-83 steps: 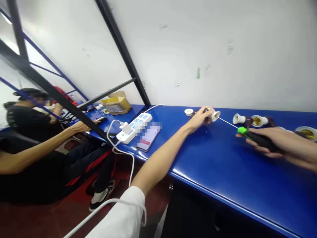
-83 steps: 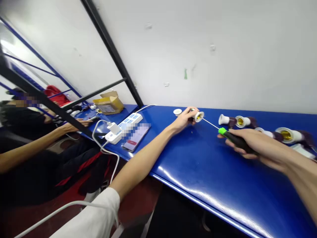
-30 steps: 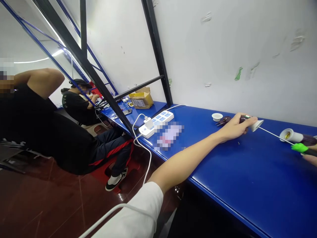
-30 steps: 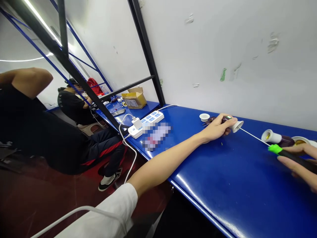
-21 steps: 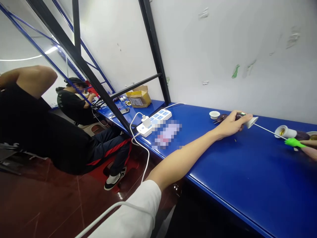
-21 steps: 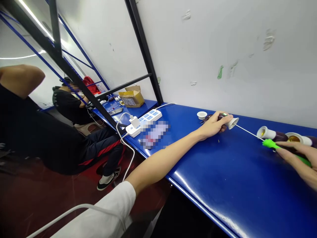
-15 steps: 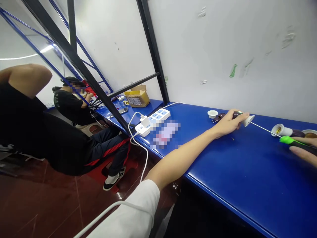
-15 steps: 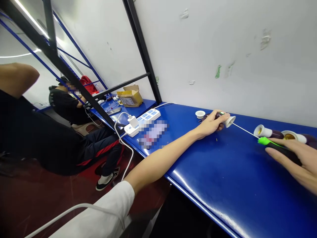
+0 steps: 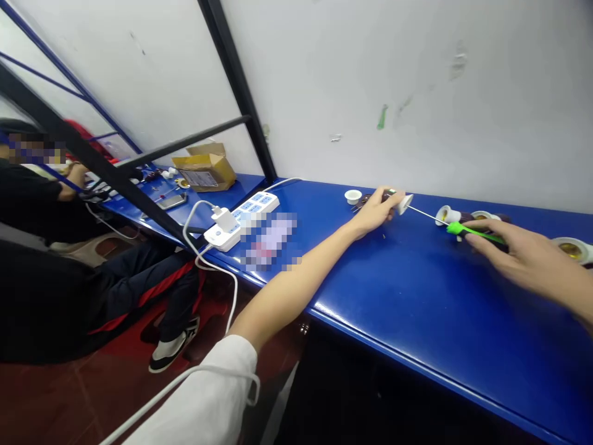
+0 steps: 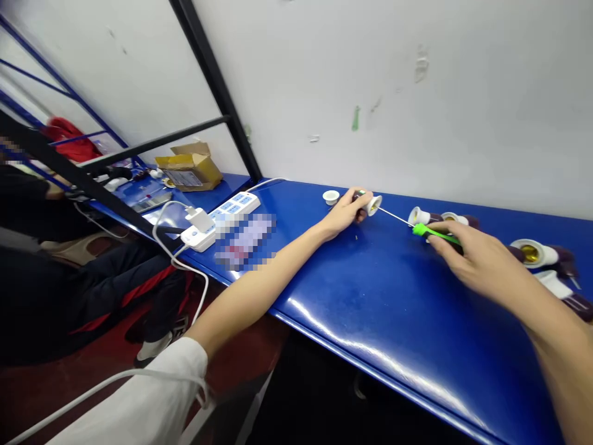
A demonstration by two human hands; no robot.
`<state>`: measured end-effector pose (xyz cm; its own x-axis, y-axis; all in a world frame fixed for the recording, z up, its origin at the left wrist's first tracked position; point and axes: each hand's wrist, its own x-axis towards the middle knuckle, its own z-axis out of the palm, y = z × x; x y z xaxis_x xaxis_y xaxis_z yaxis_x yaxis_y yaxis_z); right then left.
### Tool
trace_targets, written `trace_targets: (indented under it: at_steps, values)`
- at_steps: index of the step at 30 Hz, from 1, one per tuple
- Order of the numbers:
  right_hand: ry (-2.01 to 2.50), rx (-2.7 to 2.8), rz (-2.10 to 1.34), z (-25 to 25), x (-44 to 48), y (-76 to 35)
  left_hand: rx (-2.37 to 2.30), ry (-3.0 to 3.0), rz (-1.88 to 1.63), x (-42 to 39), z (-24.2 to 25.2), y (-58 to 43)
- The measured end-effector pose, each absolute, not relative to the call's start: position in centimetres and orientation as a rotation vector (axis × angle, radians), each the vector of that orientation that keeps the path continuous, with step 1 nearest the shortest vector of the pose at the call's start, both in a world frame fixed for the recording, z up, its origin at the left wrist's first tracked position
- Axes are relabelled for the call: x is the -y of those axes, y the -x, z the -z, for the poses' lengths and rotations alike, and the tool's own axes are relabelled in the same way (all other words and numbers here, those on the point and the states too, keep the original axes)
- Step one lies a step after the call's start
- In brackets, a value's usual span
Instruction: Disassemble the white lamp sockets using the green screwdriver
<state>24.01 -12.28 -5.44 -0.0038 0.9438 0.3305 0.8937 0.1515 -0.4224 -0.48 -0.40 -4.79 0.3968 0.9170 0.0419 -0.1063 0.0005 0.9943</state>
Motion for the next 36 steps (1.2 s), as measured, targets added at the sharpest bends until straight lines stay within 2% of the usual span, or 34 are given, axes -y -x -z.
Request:
trace_targets:
  at_steps: [3,13,18,24,29,36]
  values:
    - [1.701,1.883,-0.259,4.6,12.6,-23.2,-0.836,-1.296,-0.985,0.3,4.1,0.5]
    - [1.547,1.911,-0.144,4.4,12.0,-22.6,-0.759,-1.309,-1.003,-1.6,4.2,0.9]
    - [1.654,1.904,-0.155,3.4,12.3,-21.8,-0.714,-1.284,-1.000,-2.0,3.9,1.0]
    - [1.565,1.938,-0.146,3.1,12.8,-21.2,-0.658,-1.273,-0.993,-1.8,3.5,1.1]
    - [1.683,1.941,-0.248,2.8,12.8,-21.0,-0.692,-1.272,-0.979,-1.8,3.4,1.1]
    - [1.633,1.966,-0.178,2.8,12.8,-21.0,-0.705,-1.283,-0.973,-1.9,3.6,1.1]
